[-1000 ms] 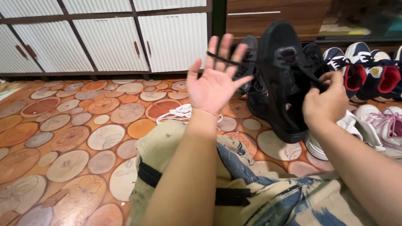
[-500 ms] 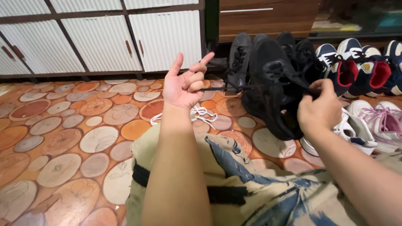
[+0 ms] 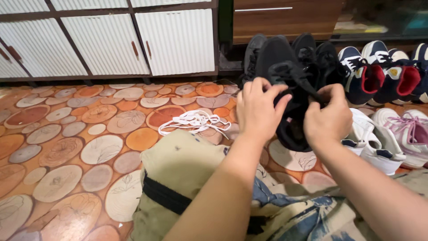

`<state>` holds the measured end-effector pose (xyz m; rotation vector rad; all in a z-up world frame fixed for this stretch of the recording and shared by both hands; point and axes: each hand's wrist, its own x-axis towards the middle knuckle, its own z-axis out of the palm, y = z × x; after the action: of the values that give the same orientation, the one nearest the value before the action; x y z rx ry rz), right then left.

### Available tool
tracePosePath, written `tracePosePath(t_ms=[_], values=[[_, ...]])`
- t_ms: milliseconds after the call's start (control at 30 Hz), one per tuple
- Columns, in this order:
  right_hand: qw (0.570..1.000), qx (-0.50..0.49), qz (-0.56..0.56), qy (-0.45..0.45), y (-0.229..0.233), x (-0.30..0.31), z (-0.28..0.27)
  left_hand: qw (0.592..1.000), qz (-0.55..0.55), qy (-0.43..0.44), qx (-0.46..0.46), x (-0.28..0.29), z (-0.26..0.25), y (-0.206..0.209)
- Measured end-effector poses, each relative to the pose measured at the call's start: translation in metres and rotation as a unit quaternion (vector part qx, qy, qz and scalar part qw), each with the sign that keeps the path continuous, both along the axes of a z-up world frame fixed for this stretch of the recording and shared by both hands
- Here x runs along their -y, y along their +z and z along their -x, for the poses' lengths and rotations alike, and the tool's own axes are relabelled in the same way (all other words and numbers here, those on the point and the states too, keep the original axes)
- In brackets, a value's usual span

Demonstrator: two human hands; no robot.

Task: The person removes the laces from a white sneaker, then threads and ties the laces back through the eyelets. They repeat the process on a black sneaker, pulling and tying the laces by hand.

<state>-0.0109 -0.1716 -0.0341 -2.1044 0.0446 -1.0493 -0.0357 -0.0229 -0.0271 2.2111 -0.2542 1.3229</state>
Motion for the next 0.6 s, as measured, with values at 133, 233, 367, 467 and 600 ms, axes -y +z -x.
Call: tracePosePath(t_ms=[133,233,367,467,600], values=[[1.0,-0.003,0.023,-0.003,-0.002,-0.007,0.005,0.997,0.056,0.028,-0.037,0.006,0.002,0.008],[0.999,-0.024,0.032,-0.005,-0.009,-0.01,0.008,0.993,0.001,0.055,-0.107,0.004,-0.012,0.003],[0.998,-0.049,0.036,-0.015,-0.019,-0.011,0.002,0.961,0.053,-0.075,-0.26,-0.003,-0.046,-0.017],[0.997,-0.069,0.038,-0.021,-0.028,-0.003,-0.009,0.774,0.346,-0.412,-0.334,-0.011,-0.077,-0.039],[0.998,-0.046,0.031,-0.04,-0.032,0.016,-0.031,0.648,0.537,-0.479,-0.249,-0.053,-0.115,-0.042]])
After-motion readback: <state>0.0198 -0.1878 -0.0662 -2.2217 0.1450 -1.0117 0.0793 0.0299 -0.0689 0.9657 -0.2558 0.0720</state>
